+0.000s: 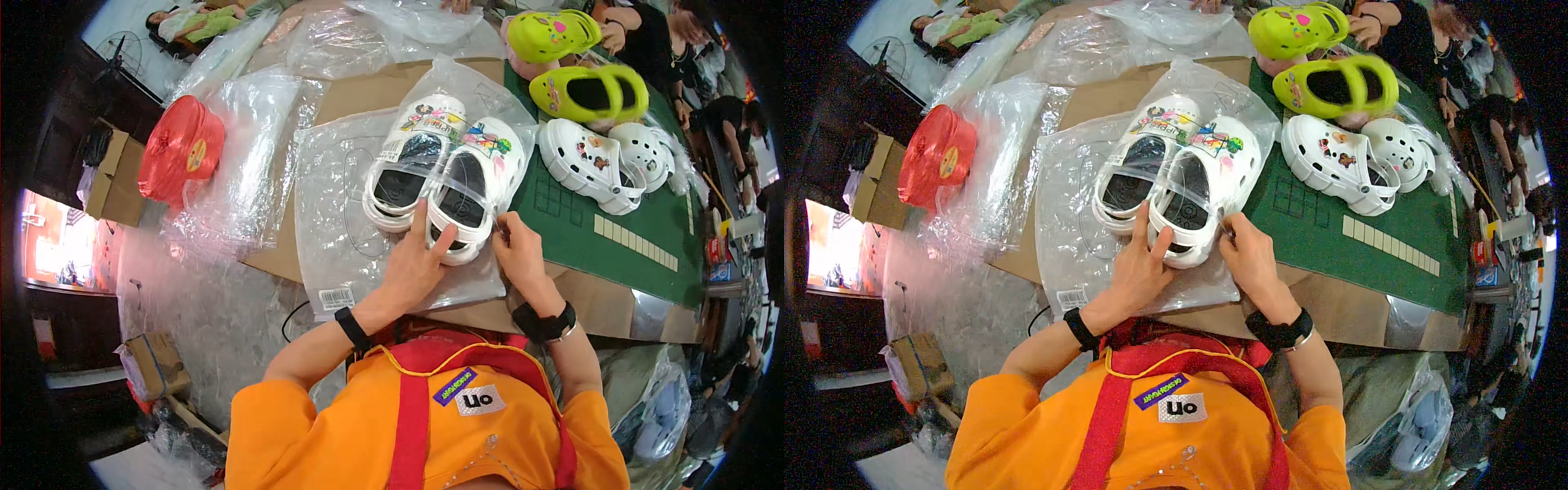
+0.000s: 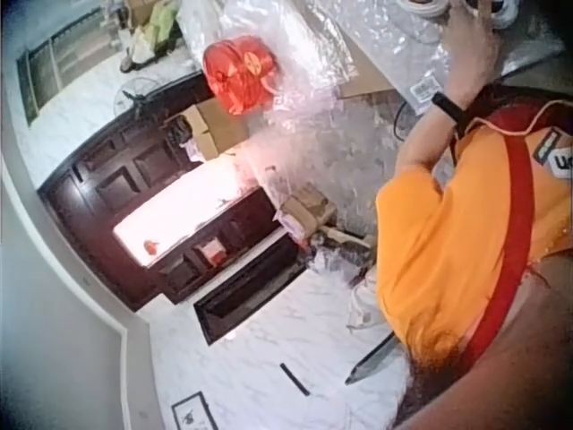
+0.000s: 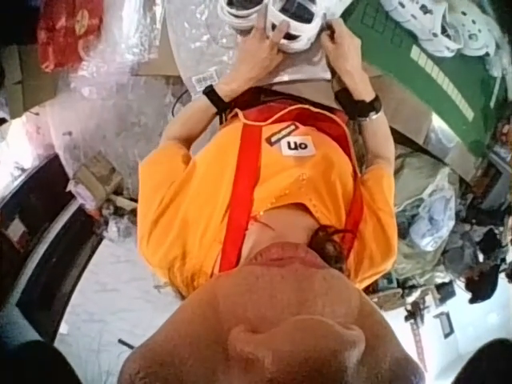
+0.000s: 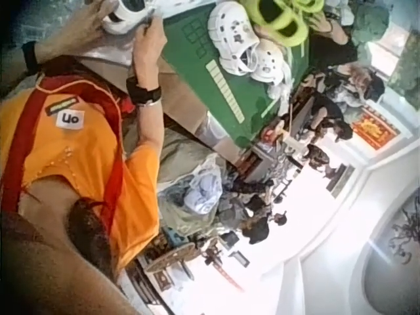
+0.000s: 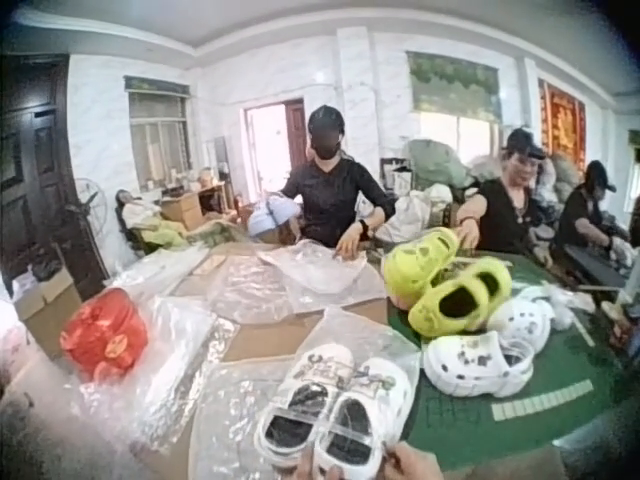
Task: Packaging finished shoes into plastic bags and placing them in a larger container.
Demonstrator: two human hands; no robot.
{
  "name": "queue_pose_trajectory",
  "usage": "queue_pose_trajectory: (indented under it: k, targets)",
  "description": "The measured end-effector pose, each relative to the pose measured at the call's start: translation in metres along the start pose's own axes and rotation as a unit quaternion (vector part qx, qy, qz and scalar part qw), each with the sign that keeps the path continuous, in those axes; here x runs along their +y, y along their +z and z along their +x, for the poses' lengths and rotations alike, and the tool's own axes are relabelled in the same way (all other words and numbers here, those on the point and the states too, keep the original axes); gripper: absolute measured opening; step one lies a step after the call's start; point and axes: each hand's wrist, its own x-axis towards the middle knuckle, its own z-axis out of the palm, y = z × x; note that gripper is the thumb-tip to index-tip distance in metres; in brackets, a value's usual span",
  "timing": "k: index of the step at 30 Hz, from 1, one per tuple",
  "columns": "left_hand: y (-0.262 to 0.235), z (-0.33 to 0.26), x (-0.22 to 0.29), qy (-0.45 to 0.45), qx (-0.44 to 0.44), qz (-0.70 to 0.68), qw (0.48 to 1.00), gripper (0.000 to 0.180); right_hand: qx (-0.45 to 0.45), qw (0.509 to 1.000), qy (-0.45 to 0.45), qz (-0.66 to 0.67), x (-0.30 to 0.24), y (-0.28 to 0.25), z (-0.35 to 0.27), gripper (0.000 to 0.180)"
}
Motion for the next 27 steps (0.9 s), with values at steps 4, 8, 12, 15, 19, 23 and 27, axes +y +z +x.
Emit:
queue_pose_trajectory:
  k: [4, 8, 12, 15, 19, 23, 27]
  targets:
    - [-0.001, 0.010, -0.003, 0.021, 0.050, -0.080, 0.995, 0.086, -0.001, 0.998, -0.054, -0.036, -0.012, -0.012, 0.010, 0.013]
    - [-0.019, 0.020, -0.003, 0.017, 0.024, -0.083, 0.996, 0.099, -0.070, 0.995, -0.058, -0.026, -0.032, -0.021, 0.010, 0.012]
    - [-0.019, 0.018, -0.014, 0.015, -0.009, -0.085, 0.996, 0.098, -0.086, 0.995, -0.048, 0.006, -0.035, -0.014, 0.004, 0.013]
    - [-0.018, 0.020, -0.007, 0.007, 0.006, -0.100, 0.995, 0.087, -0.079, 0.996, -0.024, 0.034, -0.034, -0.013, 0.004, 0.014]
    - [-0.030, 0.029, -0.006, 0.026, -0.032, -0.041, 0.998, 0.085, -0.095, 0.995, 0.006, 0.026, -0.039, -0.012, 0.001, 0.014]
    - [-0.027, 0.021, -0.014, 0.039, -0.049, -0.025, 0.998, 0.082, -0.107, 0.992, 0.026, 0.058, -0.037, -0.008, -0.010, 0.013]
    - [-0.035, 0.005, -0.020, -0.022, -0.036, -0.179, 0.983, 0.076, -0.198, 0.978, 0.028, 0.054, -0.040, -0.019, -0.011, 0.018]
